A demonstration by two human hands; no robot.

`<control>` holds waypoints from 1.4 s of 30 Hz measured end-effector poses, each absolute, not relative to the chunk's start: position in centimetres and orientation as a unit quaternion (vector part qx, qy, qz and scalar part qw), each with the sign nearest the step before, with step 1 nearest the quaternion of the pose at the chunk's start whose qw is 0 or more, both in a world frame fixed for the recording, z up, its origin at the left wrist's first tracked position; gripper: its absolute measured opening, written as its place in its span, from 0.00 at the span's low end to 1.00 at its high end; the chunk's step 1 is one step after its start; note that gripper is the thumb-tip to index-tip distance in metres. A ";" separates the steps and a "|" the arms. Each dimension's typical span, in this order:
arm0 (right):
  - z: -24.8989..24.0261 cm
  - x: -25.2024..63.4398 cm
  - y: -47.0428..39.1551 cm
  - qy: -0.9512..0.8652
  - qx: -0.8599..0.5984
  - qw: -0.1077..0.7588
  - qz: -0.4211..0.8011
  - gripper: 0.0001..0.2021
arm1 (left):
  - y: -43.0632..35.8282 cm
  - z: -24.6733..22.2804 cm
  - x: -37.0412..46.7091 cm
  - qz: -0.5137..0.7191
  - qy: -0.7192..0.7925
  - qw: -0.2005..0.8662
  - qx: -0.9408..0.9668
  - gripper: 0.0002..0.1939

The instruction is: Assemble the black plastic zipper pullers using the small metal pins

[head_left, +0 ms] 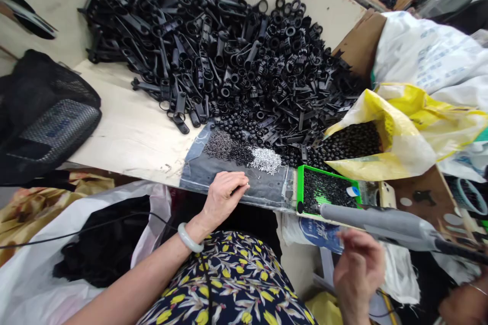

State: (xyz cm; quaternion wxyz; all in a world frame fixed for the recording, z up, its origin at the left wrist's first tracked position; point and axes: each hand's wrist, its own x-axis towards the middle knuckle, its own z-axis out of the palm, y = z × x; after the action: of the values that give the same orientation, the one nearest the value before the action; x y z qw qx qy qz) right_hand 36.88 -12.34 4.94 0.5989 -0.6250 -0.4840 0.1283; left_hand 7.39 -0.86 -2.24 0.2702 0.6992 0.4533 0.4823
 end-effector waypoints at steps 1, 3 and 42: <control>5.3 37.4 -11.1 -0.475 -0.616 0.610 0.149 0.17 | -0.9 -2.3 7.4 0.483 0.452 0.269 0.700 0.02; 6.1 37.4 -7.8 -0.505 -0.590 0.590 0.221 0.28 | -0.9 -2.3 7.4 0.483 0.450 0.268 0.702 0.02; 4.7 21.0 2.2 -0.550 -0.341 0.626 0.435 0.15 | -0.9 -1.5 7.5 0.468 0.464 0.293 0.692 0.02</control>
State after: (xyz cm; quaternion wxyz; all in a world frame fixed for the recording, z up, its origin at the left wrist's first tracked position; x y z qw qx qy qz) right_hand 21.02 2.24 4.69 0.6260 -0.3411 -0.5497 0.4355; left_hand 7.50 -0.90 -1.55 0.2934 0.6924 0.4639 0.4684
